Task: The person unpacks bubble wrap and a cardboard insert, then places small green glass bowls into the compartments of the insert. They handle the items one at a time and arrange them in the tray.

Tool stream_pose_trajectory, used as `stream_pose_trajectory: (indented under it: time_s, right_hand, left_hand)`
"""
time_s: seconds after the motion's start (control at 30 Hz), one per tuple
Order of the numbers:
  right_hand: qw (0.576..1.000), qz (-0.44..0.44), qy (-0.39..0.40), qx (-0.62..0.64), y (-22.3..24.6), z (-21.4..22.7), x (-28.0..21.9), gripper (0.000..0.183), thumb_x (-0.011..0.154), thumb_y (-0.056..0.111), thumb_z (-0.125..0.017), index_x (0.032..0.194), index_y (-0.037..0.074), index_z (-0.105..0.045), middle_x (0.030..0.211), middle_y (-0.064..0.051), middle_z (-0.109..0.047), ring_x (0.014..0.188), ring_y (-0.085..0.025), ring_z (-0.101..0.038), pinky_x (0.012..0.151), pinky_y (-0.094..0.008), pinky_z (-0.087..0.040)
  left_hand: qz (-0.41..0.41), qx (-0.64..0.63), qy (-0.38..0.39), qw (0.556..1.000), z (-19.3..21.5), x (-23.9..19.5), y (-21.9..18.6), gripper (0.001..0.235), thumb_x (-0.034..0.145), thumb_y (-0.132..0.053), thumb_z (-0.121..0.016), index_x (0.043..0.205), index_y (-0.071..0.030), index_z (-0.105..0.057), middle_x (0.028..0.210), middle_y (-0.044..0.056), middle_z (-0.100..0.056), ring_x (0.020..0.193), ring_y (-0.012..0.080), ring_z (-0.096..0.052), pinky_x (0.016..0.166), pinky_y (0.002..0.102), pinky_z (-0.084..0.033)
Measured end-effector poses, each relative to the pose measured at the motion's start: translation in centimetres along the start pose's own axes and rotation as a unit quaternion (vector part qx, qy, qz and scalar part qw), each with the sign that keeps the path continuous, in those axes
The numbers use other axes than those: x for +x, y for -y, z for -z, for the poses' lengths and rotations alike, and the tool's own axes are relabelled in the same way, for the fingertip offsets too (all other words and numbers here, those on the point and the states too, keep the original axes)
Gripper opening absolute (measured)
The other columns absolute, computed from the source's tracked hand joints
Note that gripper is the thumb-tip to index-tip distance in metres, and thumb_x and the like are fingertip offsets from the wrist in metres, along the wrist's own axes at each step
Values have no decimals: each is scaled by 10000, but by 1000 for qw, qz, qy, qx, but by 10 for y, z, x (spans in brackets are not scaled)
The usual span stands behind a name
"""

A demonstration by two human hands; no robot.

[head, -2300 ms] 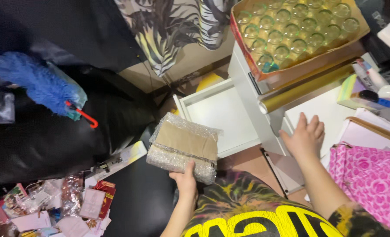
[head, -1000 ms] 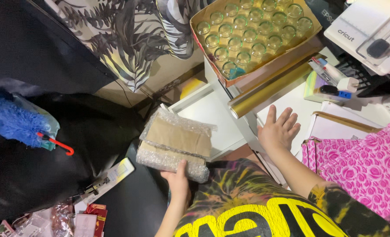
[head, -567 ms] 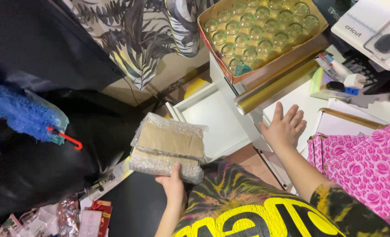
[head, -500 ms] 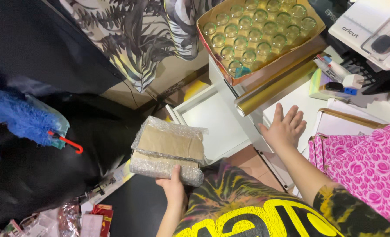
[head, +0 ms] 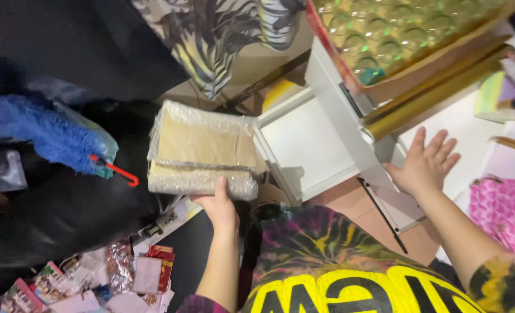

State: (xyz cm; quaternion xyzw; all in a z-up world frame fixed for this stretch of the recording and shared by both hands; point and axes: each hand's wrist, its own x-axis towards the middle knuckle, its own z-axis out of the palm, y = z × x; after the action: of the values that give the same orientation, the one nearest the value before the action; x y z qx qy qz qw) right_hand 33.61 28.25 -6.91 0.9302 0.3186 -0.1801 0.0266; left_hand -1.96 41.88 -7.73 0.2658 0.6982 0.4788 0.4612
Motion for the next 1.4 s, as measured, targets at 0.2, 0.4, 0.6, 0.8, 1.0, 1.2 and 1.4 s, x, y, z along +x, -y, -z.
stream_pose_trajectory:
  time_s: [0.2,0.4,0.6,0.8,1.0,1.2,1.4]
  right_hand:
    - [1000,-2,-7,7,-6,-11,4,1191,533,534,-629,1453,58,-41,1474,-282,83,1347,-456,113,1054,-578,75]
    - [999,12,2,36,-31,-21,4,1056,567,350,-654,1458,186,-112,1520,-169,64,1389,-361,79,1084,-519,23]
    - [986,84,-140,-40,-57,-48,-9,929,620,155,-672,1447,148,-248,1463,-345,-121,1294,-581,-129,1066,-581,-104]
    - [983,27,-177,-43,-31,-33,-28,972,563,173,-747,1432,59,-327,1426,-356,-227,1273,-520,-211,993,-629,-161]
    - [997,-53,-41,48,-16,-2,-56,966,692,33,-676,1469,120,-108,1454,-284,72,1359,-450,47,1098,-554,-18]
    - [998,-21,-56,38,-29,-6,-52,918,708,33,-646,1467,76,-130,1452,-305,45,1354,-456,37,1089,-553,0]
    - [997,-14,-68,23,-34,-14,-44,917,708,62,-648,1463,87,-127,1448,-325,19,1347,-475,10,1076,-583,-21]
  left_hand:
    - [-178,73,84,978,52,96,10,1065,678,-88,-738,1375,-80,67,1353,243,-379,1187,249,-469,977,345,-402]
    - [-78,264,109,955,50,118,29,1217,619,-383,-742,1392,58,88,1466,261,-155,1355,320,-234,1093,353,-194]
    - [34,-9,143,989,2,43,64,896,613,-189,-735,1348,-36,-246,1323,160,-465,1169,238,-502,999,345,-382]
    - [26,-26,59,998,85,33,163,784,629,-63,-674,1298,1,-271,1284,224,-450,1124,272,-510,994,346,-383]
    - [-20,-89,-5,996,153,17,87,614,727,-91,-627,1240,-79,-290,1264,178,-463,1103,241,-496,968,353,-390]
    - [-20,-108,-85,990,183,-9,67,781,729,-71,-614,1373,-101,-174,1392,157,-344,1208,228,-435,1023,378,-355]
    - [27,-154,-120,980,174,-24,69,637,737,-127,-646,1235,-118,-251,1280,167,-457,1084,244,-519,911,405,-459]
